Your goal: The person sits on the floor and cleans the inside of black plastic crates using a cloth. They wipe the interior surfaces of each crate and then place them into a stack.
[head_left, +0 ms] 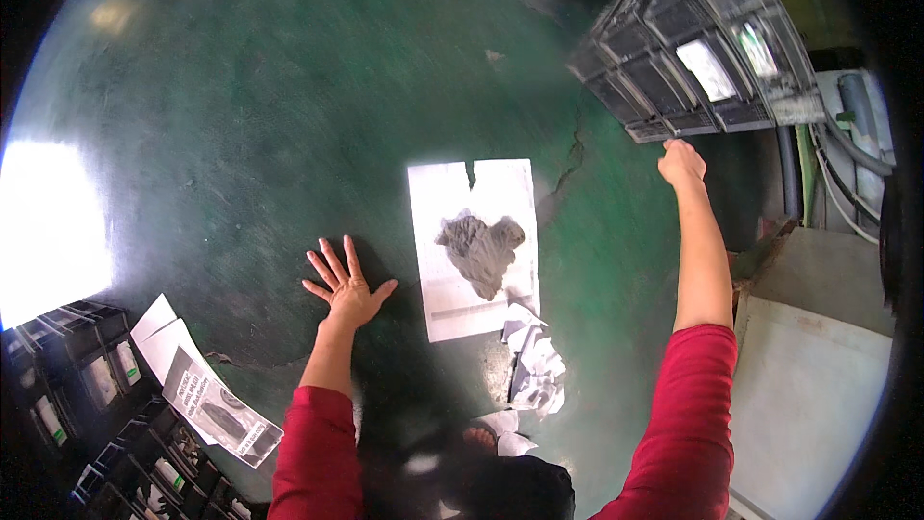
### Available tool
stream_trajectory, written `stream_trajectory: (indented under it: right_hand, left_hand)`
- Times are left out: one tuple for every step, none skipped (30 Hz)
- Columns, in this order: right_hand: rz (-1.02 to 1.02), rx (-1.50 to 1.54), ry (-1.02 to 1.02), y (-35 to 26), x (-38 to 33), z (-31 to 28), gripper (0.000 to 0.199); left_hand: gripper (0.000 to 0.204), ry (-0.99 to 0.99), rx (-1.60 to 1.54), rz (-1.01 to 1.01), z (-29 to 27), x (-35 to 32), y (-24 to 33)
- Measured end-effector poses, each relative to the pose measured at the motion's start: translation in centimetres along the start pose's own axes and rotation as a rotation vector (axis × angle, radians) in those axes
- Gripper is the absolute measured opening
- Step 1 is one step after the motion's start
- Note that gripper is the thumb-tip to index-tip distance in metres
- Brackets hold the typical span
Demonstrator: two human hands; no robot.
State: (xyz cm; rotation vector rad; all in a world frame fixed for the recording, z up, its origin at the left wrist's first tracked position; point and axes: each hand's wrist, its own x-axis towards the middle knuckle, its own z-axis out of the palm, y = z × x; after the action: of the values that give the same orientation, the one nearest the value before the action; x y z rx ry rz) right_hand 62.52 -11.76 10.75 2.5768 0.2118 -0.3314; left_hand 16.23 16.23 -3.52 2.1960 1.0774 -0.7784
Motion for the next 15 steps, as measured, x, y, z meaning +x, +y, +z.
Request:
stream_trajectory:
  right_hand:
    - [-0.002,0.335,0.024,1.0,0.1,0.3,0.048]
    - [0.075,1.245,-0.035,1.5,0.4,0.8,0.058]
    - [-0.036,1.774,-0.023,2.0,1.0,1.0,0.067]
    - [-0.112,2.253,0.038,2.2,1.7,1.4,0.078]
    - [0.004,2.561,0.010,2.3,2.4,1.7,0.098]
    - [0.163,2.700,0.039,2.3,3.1,2.0,0.106]
    - [0.282,2.760,0.075,2.3,3.8,2.2,0.102]
    - [0.422,2.825,0.081,2.3,4.2,2.3,0.099]
    - [0.493,2.883,0.080,2.4,4.5,2.3,0.099]
    - [0.390,2.876,0.081,2.5,4.5,2.2,0.100]
    - [0.369,2.878,0.027,2.6,4.5,2.0,0.101]
    - [0.389,2.888,0.024,2.7,4.1,1.7,0.102]
    - [0.287,2.895,-0.014,2.7,3.6,1.5,0.103]
    - [0.368,2.850,-0.036,2.6,3.0,1.3,0.105]
    - [0.351,2.823,-0.111,2.6,2.1,1.5,0.106]
  left_hand:
    - [0.121,0.028,0.017,0.001,0.0,-0.1,0.0]
    - [0.121,0.018,0.005,-0.003,0.1,-0.1,0.1]
    - [0.120,0.031,0.008,-0.003,0.0,-0.2,0.1]
    - [0.120,0.039,0.018,-0.008,0.0,-0.2,0.2]
    - [0.118,0.031,0.007,-0.010,-0.1,-0.3,0.2]
    - [0.118,0.047,-0.004,0.010,-0.1,-0.3,0.2]
    - [0.118,0.053,-0.004,0.011,-0.1,-0.3,0.2]
    - [0.118,0.047,0.012,-0.005,-0.1,-0.4,0.2]
    - [0.118,0.048,0.012,-0.012,0.0,-0.3,0.3]
    - [0.118,0.054,0.007,0.002,0.1,-0.4,0.2]
    - [0.119,0.049,0.019,0.000,0.3,-0.3,0.1]
    - [0.119,0.044,0.059,-0.026,0.5,-0.6,-0.1]
    - [0.117,0.062,0.050,-0.027,0.6,-0.5,-0.3]
    - [0.117,0.079,0.022,0.023,0.7,-0.7,-0.7]
    - [0.116,0.084,0.021,0.050,0.6,-0.7,-1.3]
